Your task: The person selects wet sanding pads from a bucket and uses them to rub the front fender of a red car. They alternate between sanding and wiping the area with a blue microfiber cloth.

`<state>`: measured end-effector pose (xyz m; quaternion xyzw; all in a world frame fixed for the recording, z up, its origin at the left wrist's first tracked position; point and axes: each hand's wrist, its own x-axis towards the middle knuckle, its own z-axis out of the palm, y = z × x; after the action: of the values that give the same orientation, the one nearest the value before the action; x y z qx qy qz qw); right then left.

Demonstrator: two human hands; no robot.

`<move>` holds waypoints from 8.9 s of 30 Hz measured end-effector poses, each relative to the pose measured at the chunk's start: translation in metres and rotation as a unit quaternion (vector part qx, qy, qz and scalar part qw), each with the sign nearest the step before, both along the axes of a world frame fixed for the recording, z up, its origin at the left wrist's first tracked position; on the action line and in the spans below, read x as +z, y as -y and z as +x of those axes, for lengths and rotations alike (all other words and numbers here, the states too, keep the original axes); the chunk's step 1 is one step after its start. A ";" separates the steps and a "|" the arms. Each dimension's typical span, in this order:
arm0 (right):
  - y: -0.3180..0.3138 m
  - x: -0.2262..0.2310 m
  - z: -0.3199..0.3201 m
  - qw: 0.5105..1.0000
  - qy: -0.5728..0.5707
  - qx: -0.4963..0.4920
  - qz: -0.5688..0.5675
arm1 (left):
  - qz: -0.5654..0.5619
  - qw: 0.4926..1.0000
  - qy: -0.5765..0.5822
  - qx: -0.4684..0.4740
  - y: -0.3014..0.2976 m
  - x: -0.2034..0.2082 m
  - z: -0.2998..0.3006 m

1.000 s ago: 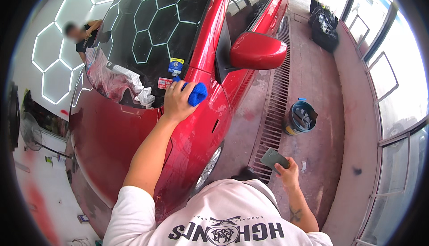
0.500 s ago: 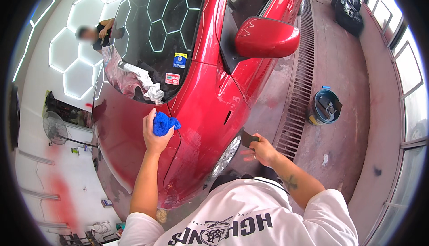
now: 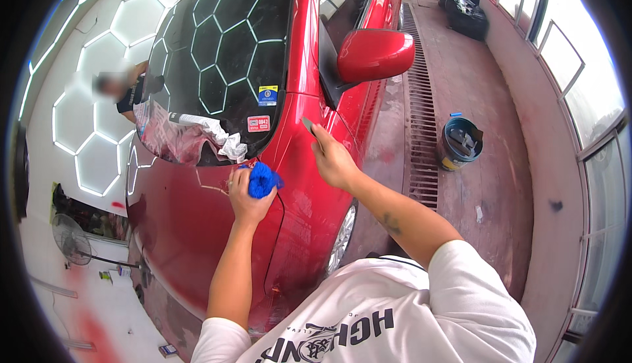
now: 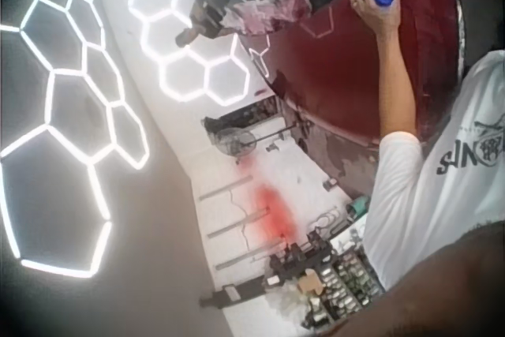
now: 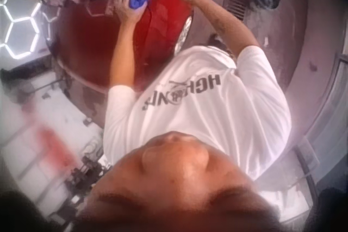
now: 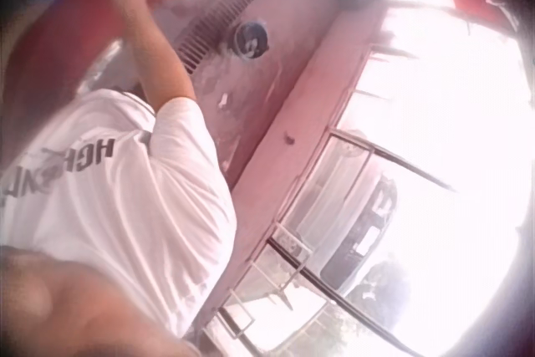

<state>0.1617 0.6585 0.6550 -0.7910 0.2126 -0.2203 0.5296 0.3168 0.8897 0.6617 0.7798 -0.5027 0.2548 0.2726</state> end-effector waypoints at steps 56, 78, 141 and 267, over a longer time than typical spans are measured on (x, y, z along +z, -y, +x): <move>0.023 -0.057 0.079 0.979 0.074 -0.102 -0.162 | -0.105 0.990 -0.071 0.059 0.039 -0.016 0.030; 0.058 -0.070 0.075 0.980 0.096 -0.031 -0.172 | -0.059 0.984 -0.144 0.083 0.038 -0.014 0.031; 0.234 -0.068 0.064 0.787 0.056 0.300 -0.536 | -0.074 0.984 -0.128 0.102 0.042 -0.017 0.030; 0.024 -0.109 0.031 0.983 0.124 0.060 -0.120 | -0.075 0.986 -0.137 0.062 0.040 -0.016 0.034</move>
<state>0.1928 0.6350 0.5463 -0.8266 0.0694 -0.3083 0.4657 0.3506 0.8501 0.6457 0.8142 -0.3907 0.1987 0.3806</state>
